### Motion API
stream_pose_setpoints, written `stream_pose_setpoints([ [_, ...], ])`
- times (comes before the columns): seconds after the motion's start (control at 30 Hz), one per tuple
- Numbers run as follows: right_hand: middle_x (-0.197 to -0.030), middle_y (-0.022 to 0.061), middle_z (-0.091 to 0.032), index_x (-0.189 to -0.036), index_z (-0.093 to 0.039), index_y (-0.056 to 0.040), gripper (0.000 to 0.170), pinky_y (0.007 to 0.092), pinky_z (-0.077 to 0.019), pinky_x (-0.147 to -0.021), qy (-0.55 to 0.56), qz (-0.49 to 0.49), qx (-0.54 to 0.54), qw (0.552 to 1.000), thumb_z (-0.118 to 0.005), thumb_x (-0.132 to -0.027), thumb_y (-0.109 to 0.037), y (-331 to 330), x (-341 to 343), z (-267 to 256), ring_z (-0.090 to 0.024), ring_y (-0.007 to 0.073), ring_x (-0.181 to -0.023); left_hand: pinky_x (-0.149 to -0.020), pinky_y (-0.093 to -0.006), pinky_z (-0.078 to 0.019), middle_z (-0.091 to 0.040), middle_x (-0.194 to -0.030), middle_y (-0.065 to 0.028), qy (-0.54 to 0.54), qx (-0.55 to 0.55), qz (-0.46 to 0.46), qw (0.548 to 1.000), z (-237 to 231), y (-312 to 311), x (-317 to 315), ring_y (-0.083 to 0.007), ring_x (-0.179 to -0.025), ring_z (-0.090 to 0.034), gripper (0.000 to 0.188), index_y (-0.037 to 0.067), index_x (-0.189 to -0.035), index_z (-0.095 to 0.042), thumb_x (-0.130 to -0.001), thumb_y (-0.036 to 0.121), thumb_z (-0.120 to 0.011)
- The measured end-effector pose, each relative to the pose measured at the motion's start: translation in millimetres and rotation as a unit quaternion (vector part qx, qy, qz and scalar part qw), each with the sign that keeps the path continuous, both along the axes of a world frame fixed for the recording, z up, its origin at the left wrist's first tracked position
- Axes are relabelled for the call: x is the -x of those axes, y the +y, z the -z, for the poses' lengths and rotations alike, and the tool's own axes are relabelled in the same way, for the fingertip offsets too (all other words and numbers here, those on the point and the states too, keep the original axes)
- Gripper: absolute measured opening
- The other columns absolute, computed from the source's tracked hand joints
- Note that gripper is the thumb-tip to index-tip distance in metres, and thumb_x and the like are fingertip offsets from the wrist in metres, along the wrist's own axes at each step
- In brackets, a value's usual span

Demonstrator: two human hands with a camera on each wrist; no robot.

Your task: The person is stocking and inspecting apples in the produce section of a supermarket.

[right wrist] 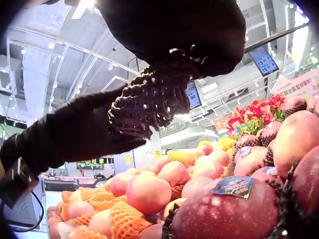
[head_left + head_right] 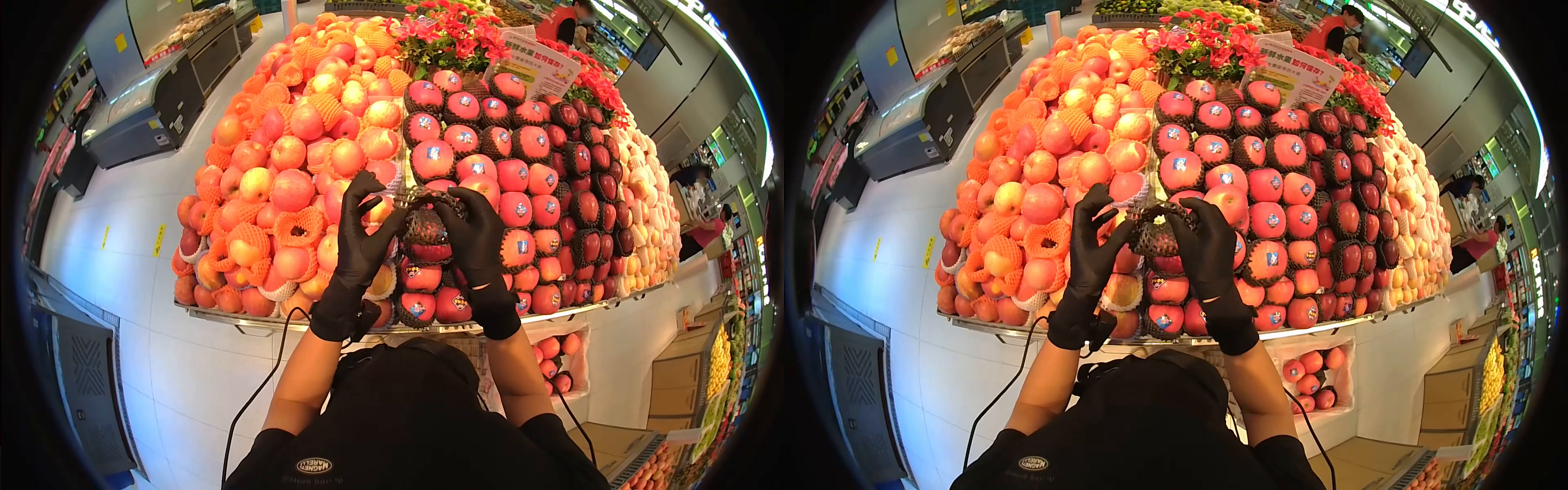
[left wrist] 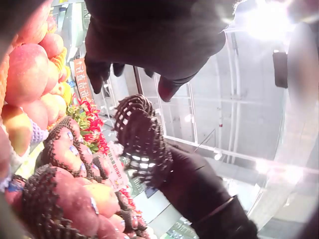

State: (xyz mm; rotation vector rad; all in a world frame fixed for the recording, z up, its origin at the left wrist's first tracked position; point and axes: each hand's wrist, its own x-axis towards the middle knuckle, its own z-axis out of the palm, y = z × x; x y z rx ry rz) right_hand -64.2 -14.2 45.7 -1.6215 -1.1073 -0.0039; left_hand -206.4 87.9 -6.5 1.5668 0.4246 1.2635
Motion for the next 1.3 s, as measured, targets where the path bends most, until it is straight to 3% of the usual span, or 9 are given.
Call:
stream_pose_setpoints([
  [0.13,-0.08,0.0094,-0.06,-0.098,-0.061,-0.002,0.021,0.0308,-0.0482,-0.063,-0.012,0.01,0.009,1.0,-0.072,-0.082,-0.01,1.8,1.7,1.6,-0.059,0.0186,-0.068,-0.109,-0.0391,-0.033,-0.04,-0.145,-0.0174,0.129,-0.124,-0.001,0.984,-19.3,-9.6,6.3,-0.0271,-0.137,-0.036,0.021,0.004,-0.108,-0.068,-0.087,0.005,-0.065],
  [0.17,-0.081,0.0095,-0.06,-0.097,-0.061,-0.0022,0.02,0.0313,-0.0486,-0.064,-0.012,-0.006,0.022,1.0,-0.071,-0.081,-0.009,2.0,0.8,4.0,-0.059,0.0196,-0.069,-0.101,-0.0391,-0.0405,-0.048,-0.137,-0.0224,0.154,-0.178,-0.057,0.97,-15.8,-9.2,1.8,-0.0333,-0.125,-0.049,0.011,0.005,-0.094,-0.071,-0.085,0.008,-0.065],
  [0.27,-0.086,0.0101,-0.061,-0.097,-0.062,-0.0027,0.018,0.0336,-0.05,-0.067,-0.055,-0.08,0.011,0.995,-0.068,-0.08,-0.004,2.1,-9.7,16.1,-0.06,0.0235,-0.072,-0.083,-0.0335,-0.0511,-0.051,-0.132,-0.0242,0.188,0.042,0.035,0.981,-15.1,-6.1,2.2,-0.0283,-0.102,-0.064,0.015,0.002,-0.097,-0.07,-0.083,0.008,-0.067],
  [0.3,-0.088,0.0106,-0.062,-0.098,-0.063,-0.003,0.019,0.0349,-0.0505,-0.068,-0.099,-0.121,-0.027,0.987,-0.067,-0.079,-0.003,4.3,-16.5,22.3,-0.061,0.0254,-0.074,-0.067,-0.0271,-0.053,-0.055,-0.128,-0.0158,0.194,-0.047,-0.039,0.979,-6.5,-3.9,2.7,-0.0172,-0.09,-0.066,0.025,-0.001,-0.109,-0.065,-0.084,0.002,-0.064],
  [0.43,-0.099,0.0139,-0.062,-0.106,-0.063,-0.0053,0.03,0.0404,-0.0516,-0.073,-0.307,-0.078,-0.011,0.948,-0.062,-0.077,0.002,2.5,-13.0,16.2,-0.062,0.0321,-0.085,-0.071,-0.0282,-0.0534,-0.054,-0.13,-0.0178,0.149,-0.118,-0.091,0.978,-6.4,-8.1,0.1,-0.0194,-0.095,-0.065,0.042,0.0,-0.122,-0.057,-0.08,-0.002,-0.061],
  [0.63,-0.109,0.0175,-0.063,-0.114,-0.063,-0.0068,0.038,0.0405,-0.0504,-0.083,-0.115,-0.004,0.032,0.993,-0.058,-0.078,0.003,14.6,19.3,17.0,-0.062,0.0347,-0.098,-0.086,-0.0395,-0.0496,-0.053,-0.124,-0.0241,0.104,-0.124,-0.086,0.983,-24.0,-26.2,-12.4,-0.0388,-0.108,-0.058,0.048,0.001,-0.126,-0.051,-0.079,-0.004,-0.049],
  [0.73,-0.107,0.0187,-0.063,-0.115,-0.061,-0.0047,0.041,0.0419,-0.0497,-0.083,-0.124,-0.032,0.054,0.99,-0.055,-0.075,0.004,9.8,9.7,28.5,-0.061,0.0365,-0.098,-0.078,-0.0313,-0.0514,-0.059,-0.118,-0.0189,0.156,-0.156,-0.163,0.962,-5.2,-13.5,-13.9,-0.0252,-0.095,-0.063,0.042,0.001,-0.123,-0.054,-0.082,-0.002,-0.05],
  [1.0,-0.103,0.019,-0.063,-0.112,-0.062,-0.0071,0.041,0.0449,-0.0462,-0.082,-0.256,-0.001,0.067,0.964,-0.05,-0.076,0.008,15.0,8.4,19.1,-0.058,0.0382,-0.094,-0.081,-0.0391,-0.048,-0.061,-0.11,-0.0163,0.228,-0.267,-0.299,0.887,-18.1,0.3,-7.2,-0.0327,-0.097,-0.06,0.024,0.006,-0.101,-0.066,-0.077,0.004,-0.065],
  [1.3,-0.099,0.0218,-0.056,-0.111,-0.064,-0.0071,0.039,0.044,-0.05,-0.068,-0.2,0.037,0.063,0.977,-0.052,-0.076,0.007,13.7,-6.9,27.1,-0.06,0.0373,-0.083,-0.079,-0.0349,-0.0534,-0.057,-0.119,-0.0189,0.209,-0.169,-0.193,0.944,-10.1,-10.2,-6.9,-0.0285,-0.095,-0.066,0.038,0.007,-0.112,-0.067,-0.076,-0.005,-0.06],
])
